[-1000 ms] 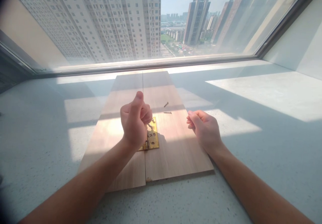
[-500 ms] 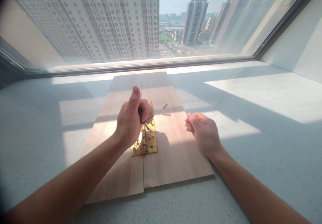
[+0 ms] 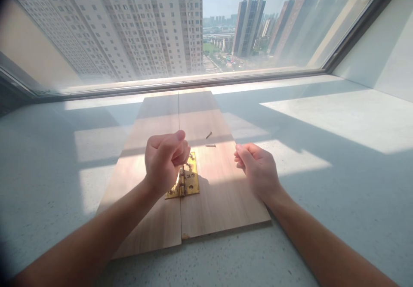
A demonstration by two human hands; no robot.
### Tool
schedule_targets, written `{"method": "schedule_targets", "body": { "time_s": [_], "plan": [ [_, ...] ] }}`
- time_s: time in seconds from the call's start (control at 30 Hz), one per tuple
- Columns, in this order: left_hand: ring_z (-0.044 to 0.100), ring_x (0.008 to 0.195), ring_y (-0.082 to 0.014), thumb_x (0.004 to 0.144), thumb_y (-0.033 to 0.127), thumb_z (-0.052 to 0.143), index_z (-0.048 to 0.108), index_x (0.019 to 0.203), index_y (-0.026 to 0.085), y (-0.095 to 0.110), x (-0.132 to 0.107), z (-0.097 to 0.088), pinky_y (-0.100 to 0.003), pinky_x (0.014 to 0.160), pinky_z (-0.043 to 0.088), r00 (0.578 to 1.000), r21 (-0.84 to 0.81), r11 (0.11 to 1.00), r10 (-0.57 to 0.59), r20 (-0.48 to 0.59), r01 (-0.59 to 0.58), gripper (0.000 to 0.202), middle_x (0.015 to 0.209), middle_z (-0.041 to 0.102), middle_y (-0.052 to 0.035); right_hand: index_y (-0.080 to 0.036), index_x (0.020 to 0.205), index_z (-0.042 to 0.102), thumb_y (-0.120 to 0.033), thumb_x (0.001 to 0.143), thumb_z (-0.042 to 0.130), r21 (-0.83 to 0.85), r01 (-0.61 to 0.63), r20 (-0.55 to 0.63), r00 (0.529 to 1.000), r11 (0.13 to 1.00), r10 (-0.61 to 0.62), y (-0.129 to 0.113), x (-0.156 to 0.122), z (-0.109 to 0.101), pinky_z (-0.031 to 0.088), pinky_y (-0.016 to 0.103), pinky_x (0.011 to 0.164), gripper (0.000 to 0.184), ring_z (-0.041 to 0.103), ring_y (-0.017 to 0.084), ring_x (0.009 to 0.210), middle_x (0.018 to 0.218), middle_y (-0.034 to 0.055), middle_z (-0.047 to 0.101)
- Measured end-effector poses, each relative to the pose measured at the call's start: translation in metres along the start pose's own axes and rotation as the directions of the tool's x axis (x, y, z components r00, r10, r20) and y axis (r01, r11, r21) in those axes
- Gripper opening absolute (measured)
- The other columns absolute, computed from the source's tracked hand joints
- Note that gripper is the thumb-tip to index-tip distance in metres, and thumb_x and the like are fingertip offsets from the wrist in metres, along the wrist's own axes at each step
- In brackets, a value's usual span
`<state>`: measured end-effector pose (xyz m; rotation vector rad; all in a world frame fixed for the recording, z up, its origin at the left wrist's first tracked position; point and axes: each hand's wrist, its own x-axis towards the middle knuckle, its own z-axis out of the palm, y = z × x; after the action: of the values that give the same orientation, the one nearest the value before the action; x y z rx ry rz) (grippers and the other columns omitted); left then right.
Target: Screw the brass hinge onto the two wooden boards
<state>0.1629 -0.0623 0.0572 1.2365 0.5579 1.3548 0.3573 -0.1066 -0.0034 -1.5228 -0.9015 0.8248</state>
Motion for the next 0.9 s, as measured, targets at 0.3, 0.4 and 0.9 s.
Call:
{"method": "schedule_targets", "body": {
  "time_s": [0.3, 0.4, 0.9],
  "plan": [
    [0.018, 0.041, -0.0063, 0.08, 0.042, 0.061, 0.02, 0.044, 0.019, 0.013, 0.015, -0.022, -0.026, 0.042, 0.013, 0.932, -0.101, 0.954, -0.249, 0.265, 0.284, 0.059, 0.043, 0.017, 0.0058, -0.018, 0.064, 0.066, -0.048, 0.079, 0.071, 0.001, -0.014, -0.002, 1.0, 1.0, 0.014, -0.002, 0.0, 0.002, 0.04, 0.022, 0.053, 0.034, 0.052, 0.011, 0.059, 0.064, 0.0007, 0.059],
    [0.028, 0.045, -0.0078, 0.082, 0.048, 0.061, 0.024, 0.042, 0.019, 0.016, 0.007, -0.018, -0.026, 0.044, 0.023, 0.967, -0.103, 0.962, -0.243, 0.082, 0.251, 0.061, 0.046, 0.025, 0.0035, -0.018, 0.062, 0.064, -0.048, 0.078, 0.072, 0.025, -0.009, 0.006, 1.0, 1.0, 0.009, -0.003, 0.0, 0.002, 0.04, 0.022, 0.053, 0.035, 0.051, 0.01, 0.058, 0.065, 0.0009, 0.059],
    [0.018, 0.041, -0.0059, 0.083, 0.042, 0.067, 0.024, 0.043, 0.02, 0.001, 0.001, 0.016, -0.026, 0.039, 0.013, 0.936, 0.098, 0.995, 0.03, -0.35, 0.005, 0.063, 0.046, 0.017, 0.0074, -0.018, 0.063, 0.065, -0.049, 0.076, 0.073, 0.004, 0.004, 0.0, 1.0, 1.0, -0.004, -0.002, -0.002, 0.0, 0.041, 0.022, 0.051, 0.035, 0.052, 0.011, 0.057, 0.063, 0.0007, 0.059]
  ]
}}
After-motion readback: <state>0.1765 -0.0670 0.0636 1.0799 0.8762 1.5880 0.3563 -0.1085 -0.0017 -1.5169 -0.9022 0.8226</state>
